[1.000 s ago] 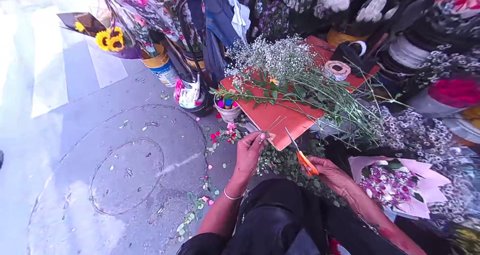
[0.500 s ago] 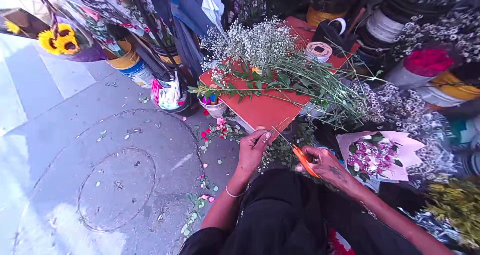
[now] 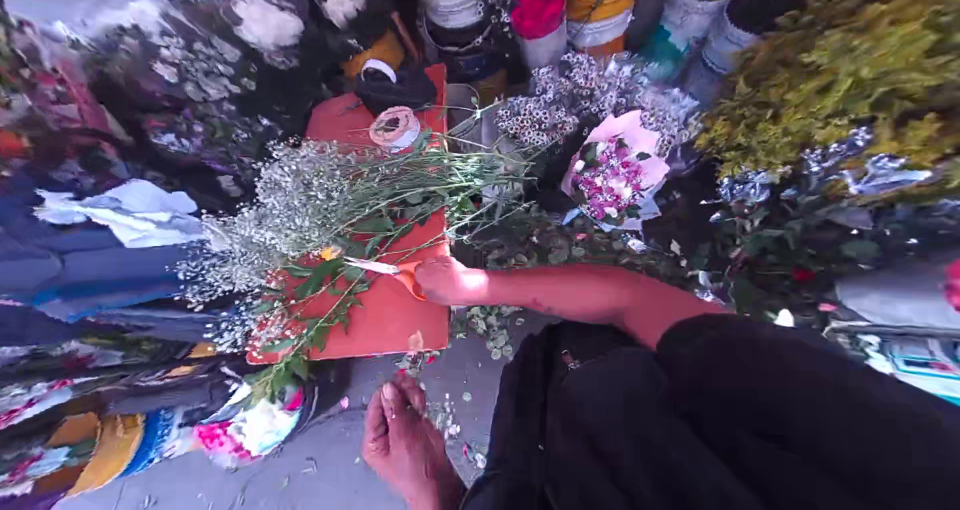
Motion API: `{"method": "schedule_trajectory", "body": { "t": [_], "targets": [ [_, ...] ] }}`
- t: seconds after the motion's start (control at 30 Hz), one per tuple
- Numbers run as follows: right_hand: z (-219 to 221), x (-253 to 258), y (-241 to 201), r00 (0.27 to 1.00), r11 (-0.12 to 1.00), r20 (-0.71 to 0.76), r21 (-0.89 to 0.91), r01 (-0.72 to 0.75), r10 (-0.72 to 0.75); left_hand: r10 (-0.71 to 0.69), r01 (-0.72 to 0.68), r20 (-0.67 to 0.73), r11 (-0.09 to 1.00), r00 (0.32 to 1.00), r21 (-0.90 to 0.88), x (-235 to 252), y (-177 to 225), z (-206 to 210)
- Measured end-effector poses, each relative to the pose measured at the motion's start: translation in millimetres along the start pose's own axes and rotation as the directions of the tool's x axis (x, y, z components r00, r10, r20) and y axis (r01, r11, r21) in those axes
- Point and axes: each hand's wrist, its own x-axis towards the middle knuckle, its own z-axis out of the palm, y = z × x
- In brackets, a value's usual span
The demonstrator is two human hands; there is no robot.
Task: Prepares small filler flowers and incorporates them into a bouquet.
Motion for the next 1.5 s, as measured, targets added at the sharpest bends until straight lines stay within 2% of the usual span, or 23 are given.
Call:
{"method": "schedule_trajectory", "body": {
  "t": [0.07, 0.1, 0.23, 0.33, 0.43, 0.47, 0.53, 0.57, 0.6, 0.63, 0.67, 0.7, 0.77, 0.8, 0.87, 0.9, 0.97, 1.1, 1.23, 1.3, 1.37, 1.43, 1.5],
  "targets": [
    [15, 2, 15, 0.983, 0.997, -0.166, -0.007, 0.081, -0.081, 0.110, -0.113, 0.038, 0.991, 0.993, 0.074, 1, -8, 3],
    [18, 4, 22, 0.977, 0.996, -0.192, -0.003, 0.089, -0.088, 0.179, -0.187, 0.075, 0.975, 0.981, 0.122, 3, -13, 6],
    [9, 8, 40, 0.971, 0.987, -0.182, -0.059, 0.150, -0.158, 0.369, -0.398, 0.150, 0.858, 0.917, 0.325, 11, -5, 44],
    [14, 23, 64, 0.934, 0.953, -0.191, -0.078, 0.292, -0.302, 0.367, -0.414, 0.199, 0.852, 0.909, 0.319, 14, 9, 74],
    [20, 29, 92, 0.894, 0.910, -0.302, 0.148, 0.387, -0.332, 0.306, -0.348, 0.181, 0.890, 0.935, 0.295, 17, 19, 98],
    [21, 24, 99, 0.854, 0.882, -0.405, 0.195, 0.429, -0.326, 0.300, -0.333, 0.156, 0.901, 0.941, 0.276, 19, 22, 105],
    [28, 6, 106, 0.689, 0.834, -0.621, 0.102, 0.543, -0.373, 0.294, -0.309, 0.098, 0.921, 0.951, 0.237, 20, 31, 119],
    [25, -16, 106, 0.716, 0.823, -0.594, 0.153, 0.547, -0.366, 0.310, -0.316, 0.061, 0.924, 0.949, 0.216, 19, 35, 127],
    [16, -47, 104, 0.831, 0.816, -0.426, 0.290, 0.499, -0.357, 0.341, -0.342, 0.042, 0.917, 0.939, 0.203, 18, 38, 134],
    [7, -80, 101, 0.913, 0.776, -0.185, 0.482, 0.407, -0.364, 0.380, -0.379, 0.031, 0.904, 0.924, 0.200, 16, 39, 142],
    [3, -110, 95, 0.926, 0.702, 0.039, 0.665, 0.257, -0.376, 0.417, -0.416, 0.043, 0.883, 0.908, 0.218, 13, 40, 152],
    [4, -134, 90, 0.900, 0.581, 0.146, 0.802, 0.136, -0.412, 0.446, -0.451, 0.083, 0.855, 0.891, 0.256, 7, 40, 164],
    [5, -166, 86, 0.867, 0.275, 0.054, 0.956, 0.098, -0.495, 0.470, -0.550, 0.290, 0.757, 0.834, 0.354, -4, 37, 179],
    [-3, -173, 92, 0.858, 0.140, -0.024, 0.984, 0.112, -0.514, 0.484, -0.617, 0.399, 0.706, 0.779, 0.349, -8, 36, 183],
    [-23, -178, 101, 0.839, -0.056, -0.119, 0.993, 0.105, -0.531, 0.535, -0.759, 0.562, 0.577, 0.630, 0.302, -14, 36, 189],
    [-32, -179, 101, 0.838, -0.135, -0.164, 0.985, 0.109, -0.520, 0.556, -0.809, 0.610, 0.518, 0.565, 0.278, -17, 38, 190],
    [-43, -185, 101, 0.825, -0.225, -0.226, 0.966, 0.123, -0.518, 0.599, -0.856, 0.629, 0.461, 0.496, 0.236, -22, 39, 191],
    [-37, -187, 91, 0.798, -0.352, -0.300, 0.928, 0.118, -0.523, 0.641, -0.878, 0.626, 0.453, 0.443, 0.157, -31, 45, 188],
    [-26, -177, 78, 0.743, -0.481, -0.394, 0.869, 0.111, -0.540, 0.708, -0.870, 0.533, 0.478, 0.463, 0.120, -33, 48, 179],
    [-28, -179, 75, 0.734, -0.495, -0.381, 0.866, 0.070, -0.562, 0.720, -0.856, 0.478, 0.493, 0.503, 0.157, -33, 47, 169],
    [-35, -184, 72, 0.785, -0.431, -0.298, 0.901, 0.044, -0.544, 0.679, -0.775, 0.410, 0.620, 0.609, 0.124, -35, 41, 164],
    [-38, -189, 66, 0.867, -0.338, -0.212, 0.940, 0.054, -0.451, 0.588, -0.629, 0.350, 0.778, 0.730, 0.005, -40, 34, 160],
    [-37, -191, 63, 0.911, -0.268, -0.286, 0.941, 0.208, -0.297, 0.439, -0.429, 0.365, 0.896, 0.821, -0.113, -41, 25, 145]
  ]
}}
